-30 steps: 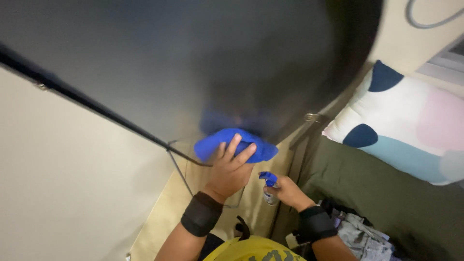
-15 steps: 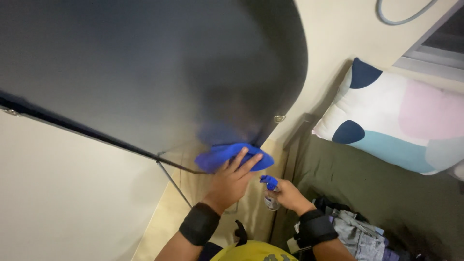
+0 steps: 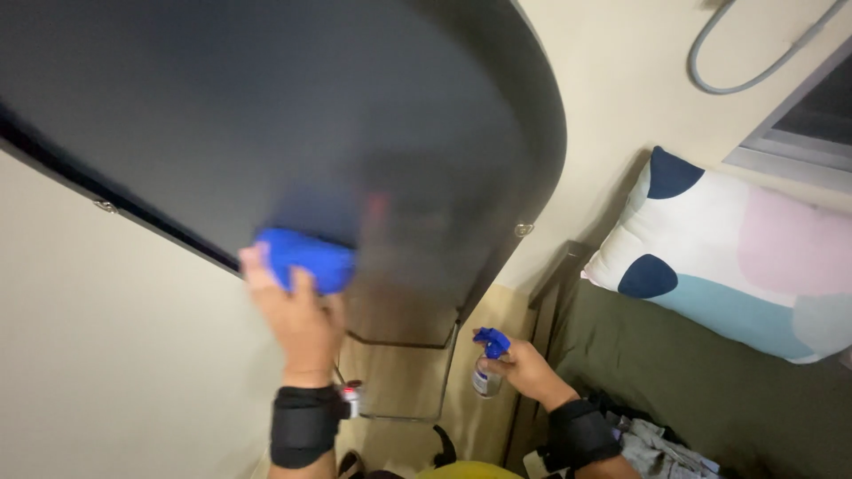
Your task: The person cleans multiple surfaces in a bedroom using a blue cloth and a spray bottle. They wipe the underside of a black board, a chair, a bedside table, and a black leather sofa, moving a white handbag aside to reach the table.
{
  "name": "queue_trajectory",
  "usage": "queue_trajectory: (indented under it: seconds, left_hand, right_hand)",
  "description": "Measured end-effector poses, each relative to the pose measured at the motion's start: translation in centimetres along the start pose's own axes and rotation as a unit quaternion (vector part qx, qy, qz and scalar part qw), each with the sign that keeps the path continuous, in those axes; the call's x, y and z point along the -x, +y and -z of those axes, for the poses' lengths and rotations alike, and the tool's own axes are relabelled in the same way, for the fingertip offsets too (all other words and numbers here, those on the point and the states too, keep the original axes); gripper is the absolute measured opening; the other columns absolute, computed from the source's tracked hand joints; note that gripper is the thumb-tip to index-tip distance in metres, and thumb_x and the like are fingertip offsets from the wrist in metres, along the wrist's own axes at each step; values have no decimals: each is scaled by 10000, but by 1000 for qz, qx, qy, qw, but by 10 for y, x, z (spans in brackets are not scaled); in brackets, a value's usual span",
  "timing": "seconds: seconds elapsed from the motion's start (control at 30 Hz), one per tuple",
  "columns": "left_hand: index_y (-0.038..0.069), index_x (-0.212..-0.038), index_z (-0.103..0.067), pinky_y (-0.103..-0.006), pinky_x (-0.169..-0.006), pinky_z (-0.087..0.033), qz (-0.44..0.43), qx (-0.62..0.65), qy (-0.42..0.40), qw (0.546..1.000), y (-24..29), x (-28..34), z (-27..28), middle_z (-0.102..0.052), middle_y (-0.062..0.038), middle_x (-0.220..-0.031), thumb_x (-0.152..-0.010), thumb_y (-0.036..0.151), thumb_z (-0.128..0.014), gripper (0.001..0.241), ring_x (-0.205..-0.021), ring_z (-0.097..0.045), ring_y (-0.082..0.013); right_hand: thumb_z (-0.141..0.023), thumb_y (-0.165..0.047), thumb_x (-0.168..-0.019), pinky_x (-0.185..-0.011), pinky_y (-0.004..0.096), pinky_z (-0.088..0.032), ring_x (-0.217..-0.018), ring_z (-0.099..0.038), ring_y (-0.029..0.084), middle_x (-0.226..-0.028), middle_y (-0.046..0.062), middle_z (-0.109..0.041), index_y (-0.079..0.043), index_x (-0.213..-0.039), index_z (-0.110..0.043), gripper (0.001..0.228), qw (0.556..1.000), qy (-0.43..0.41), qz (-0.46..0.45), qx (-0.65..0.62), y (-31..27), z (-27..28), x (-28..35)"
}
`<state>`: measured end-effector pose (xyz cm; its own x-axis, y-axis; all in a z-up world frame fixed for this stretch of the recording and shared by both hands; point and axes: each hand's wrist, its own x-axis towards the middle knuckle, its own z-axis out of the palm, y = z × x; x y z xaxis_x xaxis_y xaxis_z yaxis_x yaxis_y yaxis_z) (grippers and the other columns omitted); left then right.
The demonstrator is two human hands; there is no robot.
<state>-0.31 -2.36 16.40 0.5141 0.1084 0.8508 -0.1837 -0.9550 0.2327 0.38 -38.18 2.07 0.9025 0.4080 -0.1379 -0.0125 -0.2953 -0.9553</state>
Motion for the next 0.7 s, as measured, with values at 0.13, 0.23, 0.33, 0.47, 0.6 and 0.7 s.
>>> queue_trajectory:
  seconds: [0.13,0.23,0.33,0.47,0.6,0.7]
  left_hand:
    - [-8,-1556,-338,-675,-1245,-256,67,-5,23,997,-15,-3,11,-281,-389,-1606,-962,121,-721,719,-1497,-290,-601]
    - [-1,-1603,-250,-675,-1215,-263,124,13,19,992,-20,13,-5,-259,-416,-1593,-918,93,-676,813,-1444,-303,-613]
    - [111,-1582,-380,-641,-1281,-265,-3,66,22,998,11,20,-16,-253,-376,-1656,-960,15,-607,669,-1544,-291,-568]
    - [210,-1124,-705,-661,-1224,-248,-128,106,-60,984,69,10,-16,-427,-169,-1605,-914,97,-647,246,-1507,-316,-479]
    - [240,-1041,-798,-651,-1201,-263,-162,146,-98,971,62,12,-22,-490,-93,-1578,-857,94,-640,283,-1505,-340,-405]
    - [212,-1017,-759,-679,-1213,-275,-122,93,-35,988,18,8,-24,-473,-139,-1561,-837,86,-681,233,-1510,-346,-409]
  right_hand:
    - [-769,-115,-889,-912,308,-553,-972,-703,100,-1020,34,-793,-86,-1326,-654,453,997,1,14,71,-17,2,2]
    - [-782,-114,-887,-915,315,-538,-992,-692,99,-1070,40,-787,-71,-1309,-662,440,994,6,52,100,-11,2,-1]
    - [-758,-116,-876,-924,313,-550,-995,-669,82,-1077,39,-759,-91,-1328,-643,467,1000,-7,-1,2,-13,-3,-3]
    - [-778,-152,-878,-894,322,-562,-951,-693,103,-1015,64,-798,-84,-1310,-676,449,997,-1,5,80,-11,-8,-13]
    - [-774,-164,-882,-892,339,-566,-982,-686,101,-1075,64,-794,-56,-1287,-680,429,997,-8,52,50,3,-14,-22]
    - [-776,-192,-906,-902,339,-560,-996,-722,130,-1082,82,-821,-54,-1254,-714,379,992,-3,56,112,-5,-15,-24]
